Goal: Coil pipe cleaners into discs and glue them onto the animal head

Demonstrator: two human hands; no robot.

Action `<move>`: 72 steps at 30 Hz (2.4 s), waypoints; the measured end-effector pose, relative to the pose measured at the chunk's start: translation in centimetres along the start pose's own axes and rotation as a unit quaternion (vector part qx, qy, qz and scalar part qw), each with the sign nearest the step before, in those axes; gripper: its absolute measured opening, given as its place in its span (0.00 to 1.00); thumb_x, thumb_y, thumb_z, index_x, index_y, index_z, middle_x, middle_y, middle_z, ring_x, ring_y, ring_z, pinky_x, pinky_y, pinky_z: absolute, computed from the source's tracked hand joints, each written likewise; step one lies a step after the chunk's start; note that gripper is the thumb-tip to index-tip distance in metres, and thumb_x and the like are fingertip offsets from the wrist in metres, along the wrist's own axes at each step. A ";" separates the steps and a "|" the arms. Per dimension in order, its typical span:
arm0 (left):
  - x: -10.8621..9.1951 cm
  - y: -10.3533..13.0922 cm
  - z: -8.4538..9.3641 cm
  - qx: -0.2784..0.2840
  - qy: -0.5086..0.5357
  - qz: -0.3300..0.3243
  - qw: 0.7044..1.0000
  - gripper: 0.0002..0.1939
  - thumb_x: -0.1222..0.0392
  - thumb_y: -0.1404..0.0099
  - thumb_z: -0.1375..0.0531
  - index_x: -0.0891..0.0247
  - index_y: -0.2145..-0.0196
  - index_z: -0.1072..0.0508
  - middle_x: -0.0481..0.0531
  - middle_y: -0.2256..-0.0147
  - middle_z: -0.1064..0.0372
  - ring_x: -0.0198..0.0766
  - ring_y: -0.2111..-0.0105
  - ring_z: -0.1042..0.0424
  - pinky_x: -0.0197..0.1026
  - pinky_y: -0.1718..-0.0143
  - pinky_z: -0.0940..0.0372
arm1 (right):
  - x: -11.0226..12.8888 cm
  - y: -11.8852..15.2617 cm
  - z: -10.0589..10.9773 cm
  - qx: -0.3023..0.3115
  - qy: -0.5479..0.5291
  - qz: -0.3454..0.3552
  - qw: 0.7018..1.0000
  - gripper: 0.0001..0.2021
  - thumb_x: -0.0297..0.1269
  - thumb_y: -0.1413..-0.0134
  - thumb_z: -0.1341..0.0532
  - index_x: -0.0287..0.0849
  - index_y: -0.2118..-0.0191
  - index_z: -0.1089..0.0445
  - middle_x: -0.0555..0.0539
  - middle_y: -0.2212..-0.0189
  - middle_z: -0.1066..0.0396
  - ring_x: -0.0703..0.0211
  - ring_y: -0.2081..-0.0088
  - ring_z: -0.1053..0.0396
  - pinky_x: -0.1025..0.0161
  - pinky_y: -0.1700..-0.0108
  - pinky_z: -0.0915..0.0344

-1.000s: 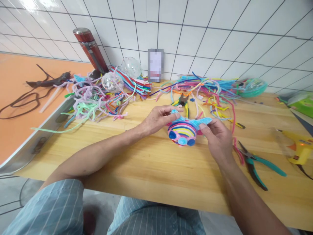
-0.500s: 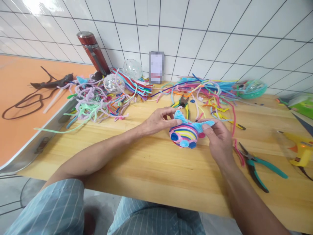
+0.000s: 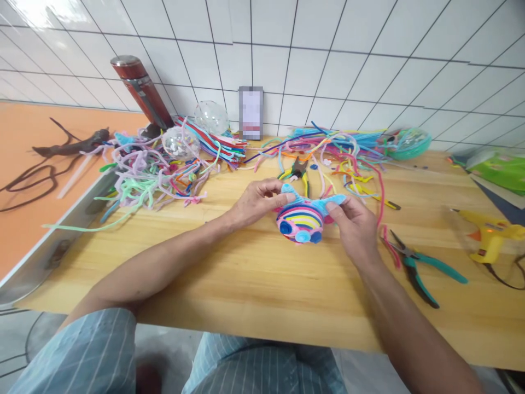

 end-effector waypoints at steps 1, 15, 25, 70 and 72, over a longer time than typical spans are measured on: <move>0.1 0.1 0.1 0.010 0.007 0.018 1.000 0.25 0.38 0.38 0.29 0.64 0.56 0.18 0.53 0.60 0.24 0.38 0.62 0.27 0.39 0.59 0.33 | 0.1 -0.1 0.0 0.005 -0.010 0.002 1.000 0.14 0.52 0.43 0.30 0.47 0.63 0.24 0.50 0.67 0.22 0.57 0.65 0.26 0.57 0.59 0.29; 1.1 2.1 0.3 0.178 -0.007 0.007 0.984 0.46 0.51 0.47 0.21 0.56 0.34 0.31 0.63 0.33 0.34 0.57 0.33 0.34 0.56 0.31 0.39 | -0.9 -0.6 0.3 -0.010 0.020 0.016 1.000 0.12 0.47 0.42 0.32 0.48 0.70 0.30 0.54 0.75 0.29 0.57 0.70 0.31 0.58 0.64 0.31; 3.0 2.8 -1.2 0.141 0.095 0.014 0.985 0.45 0.54 0.50 0.20 0.60 0.36 0.28 0.65 0.37 0.29 0.57 0.37 0.29 0.53 0.36 0.33 | -0.6 -1.2 1.6 0.083 0.002 -0.001 0.997 0.17 0.50 0.47 0.28 0.49 0.55 0.25 0.49 0.59 0.21 0.52 0.57 0.25 0.52 0.50 0.28; 4.7 2.5 -0.5 0.054 0.027 0.047 0.997 0.42 0.45 0.46 0.23 0.62 0.39 0.31 0.61 0.49 0.22 0.48 0.50 0.22 0.49 0.47 0.29 | -4.4 -1.3 0.6 0.121 -0.046 -0.095 0.987 0.22 0.59 0.50 0.26 0.53 0.54 0.20 0.49 0.59 0.17 0.50 0.60 0.19 0.50 0.55 0.20; 4.9 2.6 -0.5 0.052 0.017 0.048 0.997 0.46 0.48 0.46 0.23 0.60 0.35 0.34 0.62 0.47 0.22 0.50 0.49 0.21 0.49 0.47 0.29 | -4.5 -1.1 1.0 0.110 -0.033 -0.085 0.990 0.22 0.59 0.50 0.26 0.53 0.53 0.20 0.49 0.60 0.17 0.50 0.62 0.20 0.49 0.56 0.21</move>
Point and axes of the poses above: each hand's wrist, its own y-axis away from the middle knuckle, its own z-axis out of the back of the hand, x = y × z, the point moved 4 cm from there along -y, towards the middle knuckle
